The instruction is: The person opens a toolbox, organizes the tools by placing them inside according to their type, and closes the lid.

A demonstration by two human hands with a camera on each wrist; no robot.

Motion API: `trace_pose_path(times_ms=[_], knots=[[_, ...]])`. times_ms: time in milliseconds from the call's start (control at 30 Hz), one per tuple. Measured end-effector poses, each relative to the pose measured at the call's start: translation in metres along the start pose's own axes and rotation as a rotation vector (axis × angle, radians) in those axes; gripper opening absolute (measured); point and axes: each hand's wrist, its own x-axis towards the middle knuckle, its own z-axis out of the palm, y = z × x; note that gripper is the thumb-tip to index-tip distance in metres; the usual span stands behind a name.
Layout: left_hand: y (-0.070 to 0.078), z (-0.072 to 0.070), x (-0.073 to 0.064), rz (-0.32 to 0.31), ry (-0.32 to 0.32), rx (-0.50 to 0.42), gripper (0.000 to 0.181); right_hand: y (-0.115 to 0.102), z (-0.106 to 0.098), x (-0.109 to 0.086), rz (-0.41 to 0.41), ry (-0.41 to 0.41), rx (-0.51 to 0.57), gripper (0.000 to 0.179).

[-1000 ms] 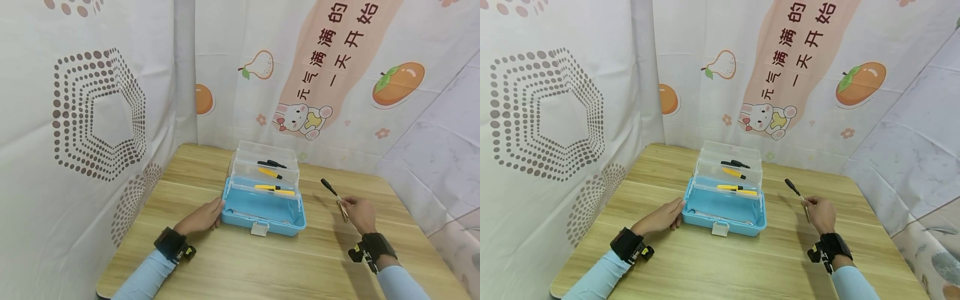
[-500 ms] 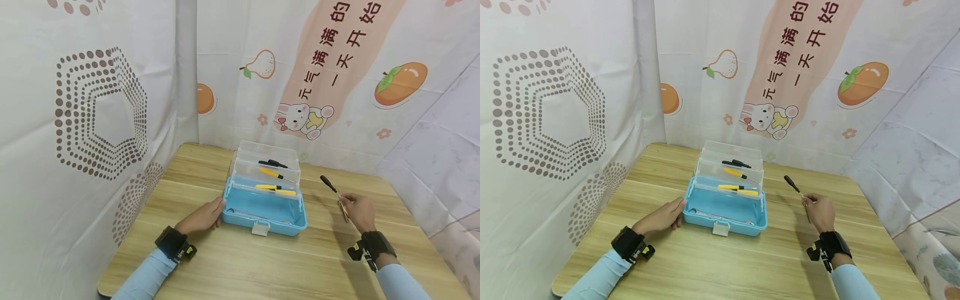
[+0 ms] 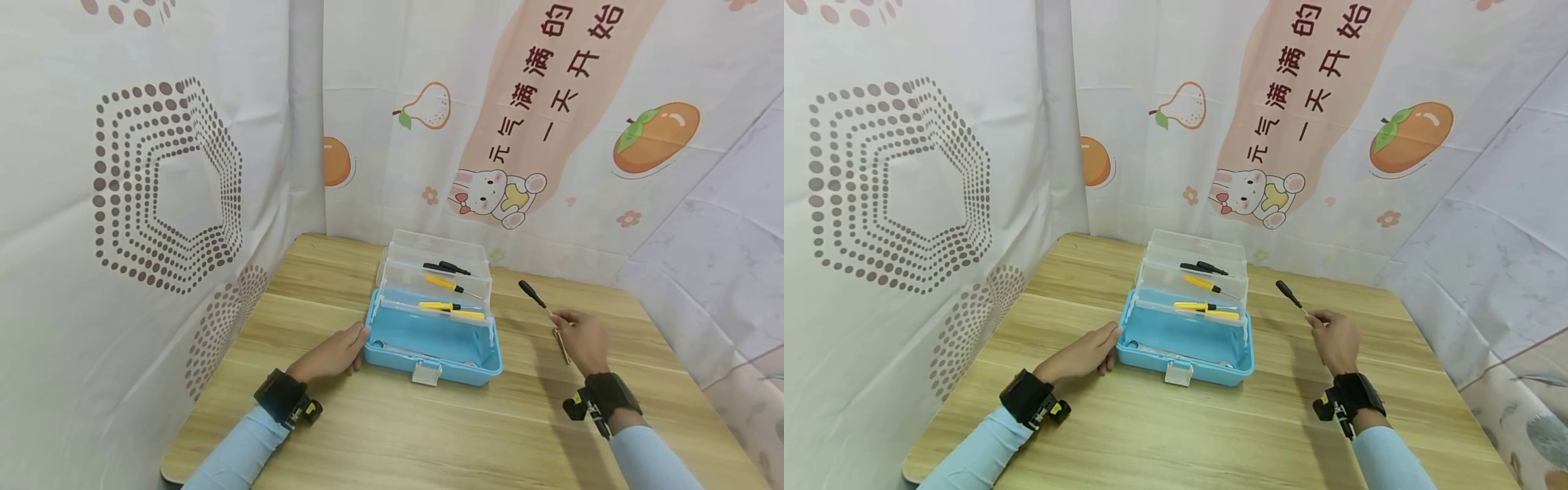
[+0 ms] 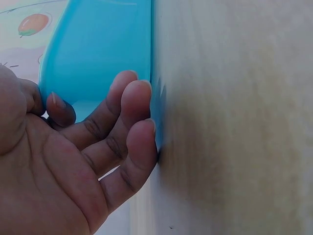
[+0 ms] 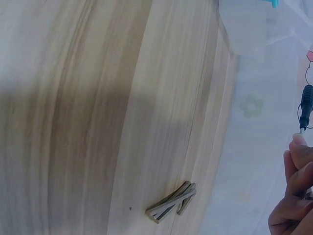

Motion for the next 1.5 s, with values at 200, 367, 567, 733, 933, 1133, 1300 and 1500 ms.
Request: trace_pose_path(times_ms=[200, 367, 567, 733, 933, 1133, 1300, 1500], knots=[[0.003, -0.001, -0.001, -0.003, 0.0, -0.003, 0.04, -0.004, 0.002, 0.002, 0.015, -0.005, 0.019, 0.023], [0.003, -0.001, -0.001, -0.005, 0.0, -0.001, 0.039, -0.008, 0.003, 0.004, 0.02, 0.009, 0.02, 0.022], [0.003, 0.0, 0.0, -0.001, 0.002, -0.003, 0.04, -0.01, 0.005, 0.005, 0.016, 0.011, 0.036, 0.022], [0.004, 0.0, 0.0, 0.006, 0.007, -0.009, 0.04, -0.013, 0.006, 0.007, 0.01, 0.023, 0.031, 0.022], [0.002, 0.0, 0.0, -0.007, 0.003, 0.002, 0.04, -0.017, 0.007, 0.008, 0.022, 0.019, 0.024, 0.022], [0.002, 0.0, -0.001, -0.009, 0.003, 0.0, 0.042, -0.02, 0.008, 0.01, 0.018, 0.015, 0.043, 0.022], [0.002, 0.0, -0.001, -0.008, 0.003, 0.005, 0.043, -0.023, 0.009, 0.01, 0.013, 0.019, 0.05, 0.021], [0.002, 0.0, -0.001, -0.007, 0.002, 0.002, 0.042, -0.024, 0.01, 0.011, 0.007, 0.025, 0.047, 0.021]])
